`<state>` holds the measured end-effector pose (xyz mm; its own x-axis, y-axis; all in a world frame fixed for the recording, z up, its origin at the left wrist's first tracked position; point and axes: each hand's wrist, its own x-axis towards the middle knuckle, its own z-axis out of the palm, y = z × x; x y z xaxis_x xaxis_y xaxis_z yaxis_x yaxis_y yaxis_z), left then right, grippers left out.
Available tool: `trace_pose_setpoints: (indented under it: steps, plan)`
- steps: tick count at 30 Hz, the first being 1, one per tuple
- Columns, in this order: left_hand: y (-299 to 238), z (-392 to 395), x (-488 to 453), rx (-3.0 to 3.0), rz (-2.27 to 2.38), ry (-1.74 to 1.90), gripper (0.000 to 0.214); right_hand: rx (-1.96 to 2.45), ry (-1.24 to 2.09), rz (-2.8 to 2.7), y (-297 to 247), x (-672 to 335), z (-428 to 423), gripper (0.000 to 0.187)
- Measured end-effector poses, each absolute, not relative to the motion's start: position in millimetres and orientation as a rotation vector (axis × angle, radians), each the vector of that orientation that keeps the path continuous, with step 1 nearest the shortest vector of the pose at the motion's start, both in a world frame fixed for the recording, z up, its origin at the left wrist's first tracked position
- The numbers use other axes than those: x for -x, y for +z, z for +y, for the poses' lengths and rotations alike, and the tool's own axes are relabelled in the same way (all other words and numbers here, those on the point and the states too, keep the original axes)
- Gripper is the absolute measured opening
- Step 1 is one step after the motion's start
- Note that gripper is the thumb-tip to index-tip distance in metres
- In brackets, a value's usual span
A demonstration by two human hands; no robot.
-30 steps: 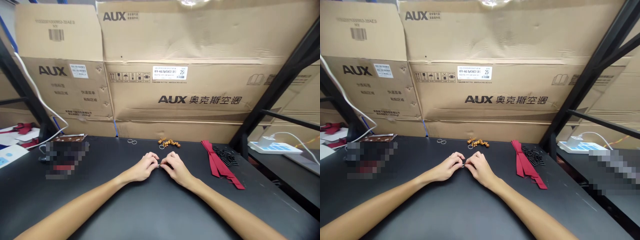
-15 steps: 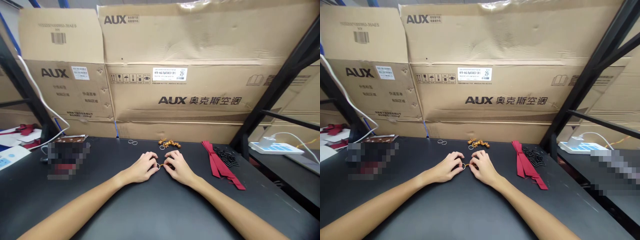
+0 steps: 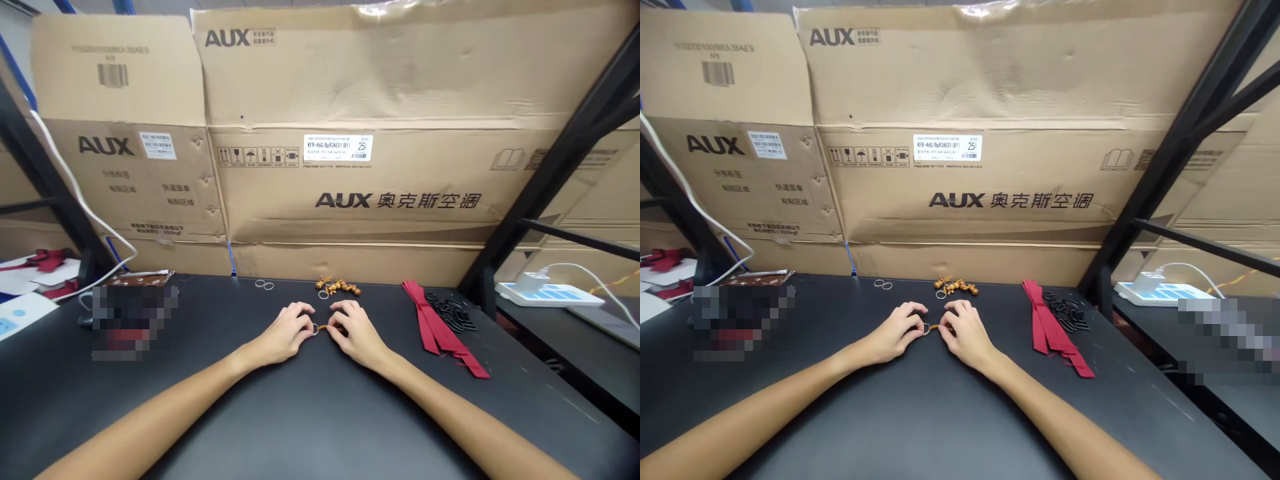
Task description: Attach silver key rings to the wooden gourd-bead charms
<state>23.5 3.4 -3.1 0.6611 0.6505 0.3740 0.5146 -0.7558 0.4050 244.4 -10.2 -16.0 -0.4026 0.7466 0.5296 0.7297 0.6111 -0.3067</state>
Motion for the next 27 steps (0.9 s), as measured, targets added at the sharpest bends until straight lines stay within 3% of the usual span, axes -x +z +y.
trace_pose_setpoints:
  steps: [7,13,19,27]
  plan:
    - [-5.5,2.4,-23.3,-2.613,0.954,0.778,0.007,1.019,0.12,-2.258,-11.4,-242.4,-15.3,0.01]
    - [-4.3,3.1,-23.2,-2.615,0.923,0.758,0.01,1.194,0.059,-2.136,-16.4,-241.8,-11.4,0.012]
    - [-5.0,2.3,-22.8,-2.607,0.954,0.783,0.008,0.981,0.158,-2.205,-12.5,-241.2,-15.7,0.009]
    - [-3.0,2.0,-23.3,-2.611,0.946,0.77,0.009,1.165,0.075,-2.126,-15.9,-240.8,-11.8,0.013]
